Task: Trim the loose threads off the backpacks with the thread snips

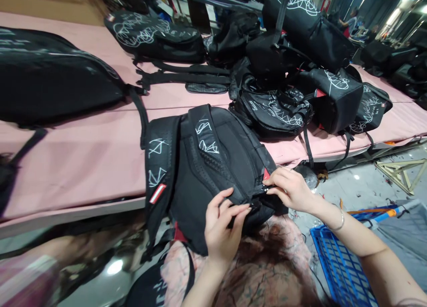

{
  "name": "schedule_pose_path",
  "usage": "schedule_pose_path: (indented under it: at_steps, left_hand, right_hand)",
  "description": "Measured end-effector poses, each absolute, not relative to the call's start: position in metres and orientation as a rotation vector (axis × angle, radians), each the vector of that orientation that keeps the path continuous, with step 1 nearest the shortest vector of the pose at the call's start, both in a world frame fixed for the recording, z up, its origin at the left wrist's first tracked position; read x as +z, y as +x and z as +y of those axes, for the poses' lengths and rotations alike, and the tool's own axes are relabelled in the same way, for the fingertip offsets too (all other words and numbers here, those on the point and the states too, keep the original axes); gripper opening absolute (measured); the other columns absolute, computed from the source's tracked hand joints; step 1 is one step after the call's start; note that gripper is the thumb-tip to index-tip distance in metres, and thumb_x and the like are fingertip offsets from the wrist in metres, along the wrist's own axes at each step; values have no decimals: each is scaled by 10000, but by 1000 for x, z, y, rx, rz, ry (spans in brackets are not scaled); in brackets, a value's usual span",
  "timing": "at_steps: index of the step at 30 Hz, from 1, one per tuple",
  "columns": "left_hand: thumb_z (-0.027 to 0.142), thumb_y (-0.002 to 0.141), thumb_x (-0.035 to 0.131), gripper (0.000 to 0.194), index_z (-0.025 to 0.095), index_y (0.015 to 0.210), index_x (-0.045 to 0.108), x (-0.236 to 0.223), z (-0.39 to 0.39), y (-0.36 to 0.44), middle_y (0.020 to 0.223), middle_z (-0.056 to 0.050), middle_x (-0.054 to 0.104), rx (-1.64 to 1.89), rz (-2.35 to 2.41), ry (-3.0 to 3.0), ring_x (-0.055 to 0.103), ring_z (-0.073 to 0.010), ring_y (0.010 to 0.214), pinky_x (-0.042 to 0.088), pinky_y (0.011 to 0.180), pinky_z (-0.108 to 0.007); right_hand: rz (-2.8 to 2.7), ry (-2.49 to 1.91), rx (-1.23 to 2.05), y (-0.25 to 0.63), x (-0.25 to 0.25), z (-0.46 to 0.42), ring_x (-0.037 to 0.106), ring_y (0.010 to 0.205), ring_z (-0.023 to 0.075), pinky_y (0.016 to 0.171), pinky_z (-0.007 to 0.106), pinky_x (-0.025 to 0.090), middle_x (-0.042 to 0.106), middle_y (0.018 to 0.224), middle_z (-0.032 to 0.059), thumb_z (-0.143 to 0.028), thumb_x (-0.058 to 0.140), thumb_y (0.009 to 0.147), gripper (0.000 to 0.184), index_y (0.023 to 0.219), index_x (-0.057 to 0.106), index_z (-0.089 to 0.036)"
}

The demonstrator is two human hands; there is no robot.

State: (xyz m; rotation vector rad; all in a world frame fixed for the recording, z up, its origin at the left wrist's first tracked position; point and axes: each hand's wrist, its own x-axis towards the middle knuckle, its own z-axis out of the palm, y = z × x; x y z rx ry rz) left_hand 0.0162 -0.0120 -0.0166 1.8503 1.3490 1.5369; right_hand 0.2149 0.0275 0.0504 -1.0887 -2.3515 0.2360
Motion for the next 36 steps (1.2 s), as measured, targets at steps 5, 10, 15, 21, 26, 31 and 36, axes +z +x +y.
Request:
schedule_pose_path:
  at_steps: [5, 10, 15, 21, 26, 31, 36]
  left_hand:
    - [206, 805, 538, 110, 192, 711, 593, -15, -10, 17, 1007, -56, 578, 1536, 1477, 1671, 563, -164, 913, 468, 749, -286]
    - [263, 787, 541, 149, 192, 662, 582, -18, -8, 15, 939, -51, 559, 1466, 1518, 1583, 557, -172, 903, 457, 754, -284]
    - [306, 758, 550, 171, 187, 640, 587, -18, -6, 13, 916, -54, 537, 1422, 1535, 1525, 548, -171, 840, 452, 718, -285]
    - [337, 726, 571, 200, 180, 602, 577, -23, -5, 13, 842, -44, 520, 1438, 1564, 1371, 533, -166, 803, 434, 680, -269]
    - [333, 706, 588, 185, 181, 602, 593, -20, -5, 13, 832, -42, 520, 1435, 1552, 1275, 516, -156, 764, 410, 611, -245]
    - [275, 695, 609, 132, 189, 596, 614, -15, -7, 16, 853, -40, 519, 1475, 1513, 1290, 511, -151, 787, 415, 646, -236]
    - [295, 659, 676, 176, 172, 559, 598, -13, -8, 15, 867, -29, 505, 1528, 1382, 1021, 503, -150, 815, 436, 704, -239]
  right_hand:
    - [-2547, -1013, 128, 211, 64, 29, 515, 766, 161, 669, 265, 408, 596, 858, 55, -319, 394, 923, 251, 948, 599, -176]
    - [-2754, -880, -93, 199, 82, 39, 473, 718, 164, 595, 267, 356, 572, 791, 36, -260, 428, 909, 206, 864, 620, -200]
    - [-2867, -728, -110, 187, 97, 52, 447, 696, 147, 564, 264, 294, 543, 737, 12, -181, 441, 894, 203, 784, 611, -202]
    - [-2888, -624, -139, 187, 90, 59, 425, 706, 152, 560, 277, 267, 541, 732, 22, -161, 421, 902, 220, 801, 613, -194]
    - [-2834, -666, -56, 197, 80, 61, 428, 722, 152, 591, 269, 298, 562, 797, 37, -234, 452, 905, 177, 868, 616, -178]
    - [-2876, -632, -48, 190, 82, 62, 446, 730, 153, 580, 271, 293, 568, 791, 30, -232, 467, 896, 163, 856, 618, -187]
    - [-2787, -603, -36, 190, 80, 65, 458, 702, 153, 577, 281, 303, 586, 765, 35, -178, 434, 898, 210, 815, 625, -192]
